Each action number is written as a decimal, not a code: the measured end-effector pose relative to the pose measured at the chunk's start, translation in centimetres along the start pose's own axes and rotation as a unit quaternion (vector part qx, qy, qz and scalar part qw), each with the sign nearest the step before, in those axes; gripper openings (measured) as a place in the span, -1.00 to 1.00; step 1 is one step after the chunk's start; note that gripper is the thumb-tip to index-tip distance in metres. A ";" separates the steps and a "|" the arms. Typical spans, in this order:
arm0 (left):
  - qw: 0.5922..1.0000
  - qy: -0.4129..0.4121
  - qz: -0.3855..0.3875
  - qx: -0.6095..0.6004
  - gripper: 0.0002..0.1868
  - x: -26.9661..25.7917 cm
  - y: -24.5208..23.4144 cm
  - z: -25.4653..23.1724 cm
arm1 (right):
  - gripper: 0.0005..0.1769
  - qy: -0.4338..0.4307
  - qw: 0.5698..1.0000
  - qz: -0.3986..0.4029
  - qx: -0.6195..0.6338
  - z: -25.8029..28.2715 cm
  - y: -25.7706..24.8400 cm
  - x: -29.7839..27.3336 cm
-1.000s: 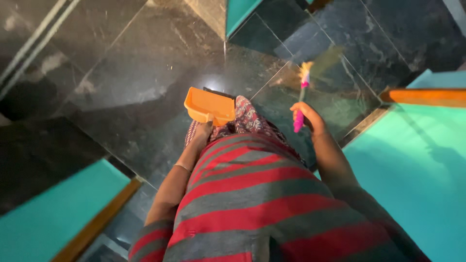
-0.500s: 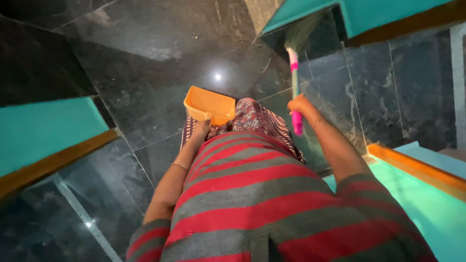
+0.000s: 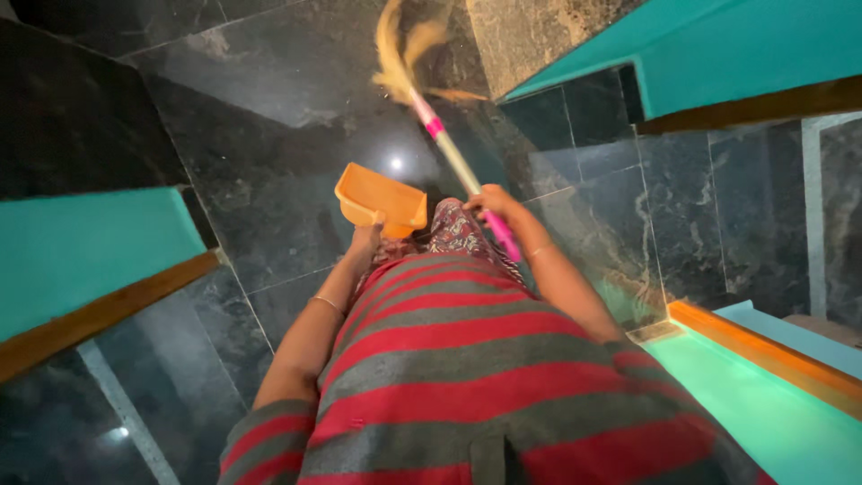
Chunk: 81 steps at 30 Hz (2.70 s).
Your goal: The person sweeps the floor using a broom and a dustpan, moving through several rooms including a bedroom and a storage area.
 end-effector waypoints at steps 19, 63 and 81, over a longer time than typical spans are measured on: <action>0.987 -0.054 -0.024 -0.149 -0.49 2.6 -12.3 1.5 | -0.81 -0.021 0.989 -0.122 -0.075 6.3 2.3 5.5; 0.936 -0.108 -0.036 -0.334 -0.42 2.0 -4.7 0.2 | -0.85 0.386 0.891 0.168 0.172 14.7 8.2 1.5; 0.915 -0.108 -0.086 -0.380 -0.62 -0.6 -1.3 1.9 | -0.69 -0.008 0.986 0.084 -0.146 27.7 11.9 -2.3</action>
Point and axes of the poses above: each hand's wrist, its own x-axis towards the middle knuckle, its own y-axis out of the palm, z = x × y, the point moved 3 cm from there along x, towards the middle knuckle, and after that the axes turned 15 degrees about -z, right-handed, at the moved point
